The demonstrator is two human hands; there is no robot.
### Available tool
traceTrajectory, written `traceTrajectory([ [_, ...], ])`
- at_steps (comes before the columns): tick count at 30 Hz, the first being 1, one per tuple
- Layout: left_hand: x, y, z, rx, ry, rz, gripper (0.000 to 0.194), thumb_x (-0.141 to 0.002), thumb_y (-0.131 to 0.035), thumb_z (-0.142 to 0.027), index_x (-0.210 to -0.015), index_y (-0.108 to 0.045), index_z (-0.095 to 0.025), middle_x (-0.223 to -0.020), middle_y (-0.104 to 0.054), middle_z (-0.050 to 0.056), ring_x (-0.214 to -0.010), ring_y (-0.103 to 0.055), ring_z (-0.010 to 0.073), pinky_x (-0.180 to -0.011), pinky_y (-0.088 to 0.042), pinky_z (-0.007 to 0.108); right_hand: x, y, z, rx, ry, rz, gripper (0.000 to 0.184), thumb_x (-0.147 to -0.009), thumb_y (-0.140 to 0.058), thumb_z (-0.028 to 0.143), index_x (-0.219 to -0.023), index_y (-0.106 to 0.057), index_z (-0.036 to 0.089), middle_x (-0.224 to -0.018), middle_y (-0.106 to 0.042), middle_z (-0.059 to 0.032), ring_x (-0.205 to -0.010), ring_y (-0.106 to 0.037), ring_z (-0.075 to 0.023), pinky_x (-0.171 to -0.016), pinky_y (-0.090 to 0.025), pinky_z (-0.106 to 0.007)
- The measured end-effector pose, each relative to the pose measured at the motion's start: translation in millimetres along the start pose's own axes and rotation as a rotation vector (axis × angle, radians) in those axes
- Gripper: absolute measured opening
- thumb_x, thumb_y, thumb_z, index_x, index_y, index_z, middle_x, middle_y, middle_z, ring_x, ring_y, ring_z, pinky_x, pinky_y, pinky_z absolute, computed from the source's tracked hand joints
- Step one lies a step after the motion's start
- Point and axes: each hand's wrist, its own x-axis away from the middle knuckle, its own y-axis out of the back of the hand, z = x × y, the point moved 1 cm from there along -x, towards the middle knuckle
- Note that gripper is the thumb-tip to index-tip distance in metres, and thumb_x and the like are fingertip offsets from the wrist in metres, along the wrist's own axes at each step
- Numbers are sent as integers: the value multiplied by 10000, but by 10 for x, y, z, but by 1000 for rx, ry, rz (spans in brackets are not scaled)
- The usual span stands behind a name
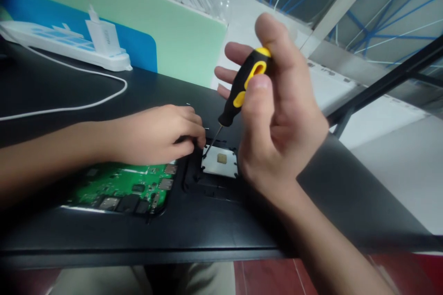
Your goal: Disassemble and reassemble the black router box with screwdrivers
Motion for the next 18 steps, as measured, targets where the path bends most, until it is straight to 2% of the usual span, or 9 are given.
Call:
traceTrajectory([
  [1,-1,1,-4,-5,5,4,256,-910,-519,-144,-928,-762,-223,-983,-742,31,-1010,-631,242,-920,-476,384,-22,11,-23,29,16,29,339,-1014,-513,245,-1271,-697,369,-1162,-720,31,-1042,-749,-189,-924,-686,-397],
  [3,-1,5,-13,-14,25,14,258,-921,-518,-144,-923,-762,-228,-999,-743,24,-1034,-627,241,-922,-473,378,-56,52,-73,91,152,45,333,-951,-645,263,-1268,-700,347,-1254,-668,40,-1028,-742,-176,-892,-681,-365],
  [5,-3,10,-21,-22,36,25,255,-929,-519,-146,-914,-760,-226,-1013,-742,24,-1061,-621,246,-921,-472,374,-69,83,-127,161,217,31,348,-913,-711,349,-1261,-698,352,-1245,-633,36,-1038,-733,-173,-935,-658,-336],
  [6,-5,12,-24,-22,33,29,254,-929,-520,-146,-911,-761,-224,-1013,-742,26,-1068,-620,248,-922,-473,373,-69,87,-151,164,215,14,312,-936,-679,390,-1244,-705,349,-1217,-628,28,-996,-733,-157,-930,-656,-320],
  [9,-12,17,-30,-24,13,26,258,-916,-529,-130,-913,-771,-217,-978,-744,30,-1035,-642,242,-909,-477,364,-64,60,-198,-37,209,-29,315,-1016,-518,406,-1246,-715,319,-1140,-692,-2,-807,-733,-139,-707,-686,-287],
  [12,-13,21,-37,-8,1,5,273,-900,-530,-99,-916,-779,-209,-946,-742,21,-931,-676,210,-857,-482,337,-77,35,-222,-89,168,47,327,-1006,-565,321,-1305,-696,320,-1161,-761,21,-996,-783,-185,-796,-709,-317],
  [13,-11,21,-40,3,-5,-4,275,-896,-529,-91,-909,-779,-206,-938,-739,19,-901,-680,198,-843,-482,325,-85,41,-222,-59,181,63,331,-994,-596,317,-1310,-692,330,-1144,-768,43,-995,-787,-173,-829,-709,-320],
  [15,-6,20,-44,18,-19,-19,272,-892,-528,-81,-885,-772,-200,-925,-732,16,-877,-683,186,-837,-481,308,-97,71,-212,2,237,68,354,-932,-697,352,-1286,-702,345,-1086,-755,61,-980,-786,-163,-843,-705,-313],
  [18,-4,12,-42,23,-28,-11,261,-899,-526,-84,-867,-760,-196,-918,-719,19,-897,-680,187,-854,-479,301,-91,116,-187,44,233,53,410,-851,-780,462,-1234,-716,331,-1172,-692,13,-1182,-721,-240,-945,-673,-349],
])
